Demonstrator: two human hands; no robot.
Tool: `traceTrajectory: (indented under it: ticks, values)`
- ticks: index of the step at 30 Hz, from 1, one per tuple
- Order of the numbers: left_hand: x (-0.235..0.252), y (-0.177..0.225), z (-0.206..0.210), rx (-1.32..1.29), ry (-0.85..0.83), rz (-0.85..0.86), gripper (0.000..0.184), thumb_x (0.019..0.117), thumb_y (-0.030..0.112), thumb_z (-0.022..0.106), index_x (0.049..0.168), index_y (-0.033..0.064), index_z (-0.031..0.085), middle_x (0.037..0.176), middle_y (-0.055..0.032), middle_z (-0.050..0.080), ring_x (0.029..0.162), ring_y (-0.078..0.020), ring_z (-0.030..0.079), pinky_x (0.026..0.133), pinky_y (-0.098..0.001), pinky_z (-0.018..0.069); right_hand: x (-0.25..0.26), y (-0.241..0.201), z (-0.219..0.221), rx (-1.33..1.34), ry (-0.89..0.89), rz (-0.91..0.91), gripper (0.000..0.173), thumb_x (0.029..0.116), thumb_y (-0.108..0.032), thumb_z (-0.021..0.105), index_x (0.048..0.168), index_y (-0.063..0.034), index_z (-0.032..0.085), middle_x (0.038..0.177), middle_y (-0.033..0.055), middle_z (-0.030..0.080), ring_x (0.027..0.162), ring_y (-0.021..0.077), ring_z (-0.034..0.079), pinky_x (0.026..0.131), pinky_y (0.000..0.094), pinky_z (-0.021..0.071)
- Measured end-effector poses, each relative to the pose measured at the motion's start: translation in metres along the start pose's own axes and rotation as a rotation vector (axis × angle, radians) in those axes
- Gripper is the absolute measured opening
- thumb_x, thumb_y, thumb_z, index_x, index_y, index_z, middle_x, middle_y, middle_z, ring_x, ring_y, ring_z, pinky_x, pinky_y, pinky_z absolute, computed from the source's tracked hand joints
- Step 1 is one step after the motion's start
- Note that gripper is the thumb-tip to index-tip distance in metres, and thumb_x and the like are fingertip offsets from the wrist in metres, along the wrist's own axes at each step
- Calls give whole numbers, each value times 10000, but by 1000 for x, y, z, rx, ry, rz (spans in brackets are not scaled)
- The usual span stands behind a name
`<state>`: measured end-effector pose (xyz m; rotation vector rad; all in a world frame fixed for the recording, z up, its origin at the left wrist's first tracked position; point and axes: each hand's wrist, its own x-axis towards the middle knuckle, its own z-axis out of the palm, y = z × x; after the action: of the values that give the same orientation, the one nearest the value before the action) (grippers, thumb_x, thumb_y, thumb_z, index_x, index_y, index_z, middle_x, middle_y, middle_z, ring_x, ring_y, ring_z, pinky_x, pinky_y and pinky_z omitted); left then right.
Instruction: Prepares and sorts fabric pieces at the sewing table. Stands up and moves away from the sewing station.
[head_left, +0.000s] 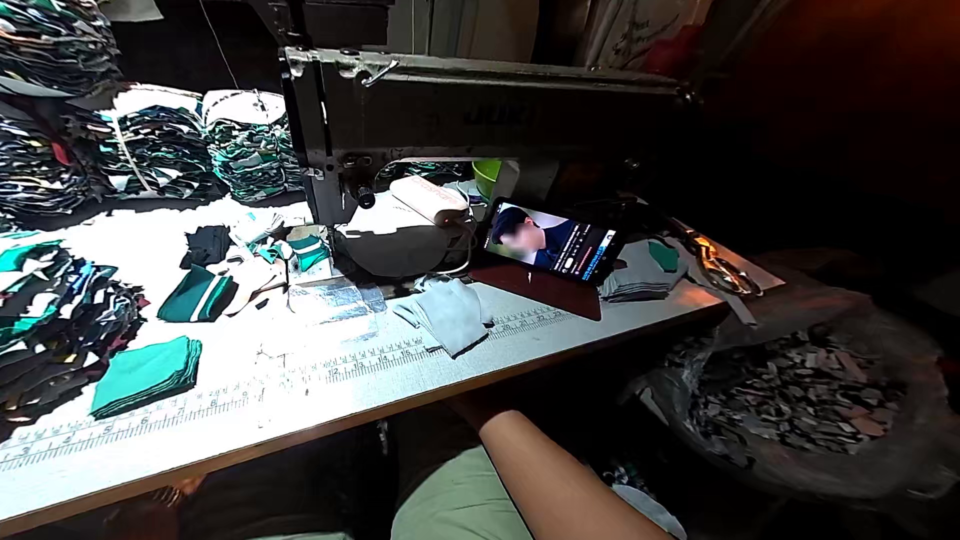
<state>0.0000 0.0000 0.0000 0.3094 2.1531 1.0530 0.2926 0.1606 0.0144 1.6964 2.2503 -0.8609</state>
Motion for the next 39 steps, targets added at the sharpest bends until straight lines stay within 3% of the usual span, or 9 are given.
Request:
traceTrajectory:
  ticks: [2,7,14,18,22,24,28,31,39]
  values:
    - [58,-38,-1,-213,-56,-5,283,1096,30,240,1001,-89,478,773,-84,543,625,-34,504,648,-132,446,14,9,18,-76,87,21,634,1063,-474,436,1489,-10,511,1542,264,463,1478,414,380,1218,591,232]
    - [103,-99,1,125,-139,241,417,1067,21,330,1385,-242,386,1483,-330,453,1389,-298,480,1150,-316,364,26,28,41,-80,191,-38,676,1032,-586,427,1499,-108,531,1535,200,497,1483,372,383,1205,622,249]
    - [23,-38,10,891,-156,464,708,977,582,541,1408,22,579,1456,-216,551,1422,-340,458,1203,-529,296,-28,33,47,-187,129,-24,776,965,-671,477,1435,-59,564,1420,221,588,1362,407,523,1074,669,415]
    - [13,-60,7,928,-118,602,519,906,522,644,1266,157,723,1316,-158,670,1300,-373,573,1104,-613,395,-58,35,33,-246,-125,10,802,963,-704,455,1152,39,693,1168,266,692,1191,426,635,1005,598,477]
    - [-19,-62,-1,889,-88,658,413,892,469,686,1215,222,756,1368,-181,627,1330,-437,521,1029,-668,434,-90,34,7,-265,-315,-126,635,1040,-519,510,1539,-129,461,1298,339,594,1178,516,607,982,661,475]
    - [-25,-66,-3,862,-70,688,432,890,447,700,1215,167,753,1346,-207,638,1292,-447,560,1003,-668,463,-100,33,-17,-225,-385,-347,467,1058,-365,551,1408,-61,604,1125,293,701,1073,479,674,948,671,490]
    - [-16,-80,-1,776,1,773,377,864,385,723,1174,176,776,1286,-209,674,1231,-470,597,967,-694,468,-92,23,-70,89,59,-916,183,1006,-164,605,1003,-59,755,911,82,736,829,190,712,776,405,595]
    - [-15,-80,1,754,22,744,383,867,388,729,1167,154,775,1269,-199,683,1227,-451,606,983,-669,477,-62,-4,-104,158,485,-885,136,971,-198,625,969,-145,751,973,-39,706,860,58,673,752,261,600]
    - [-16,-76,4,805,86,744,390,902,419,689,1108,99,775,1180,-214,715,1173,-464,639,962,-688,479,35,-57,-114,-53,682,-871,88,883,-98,718,946,-54,762,875,84,716,853,206,688,793,409,572]
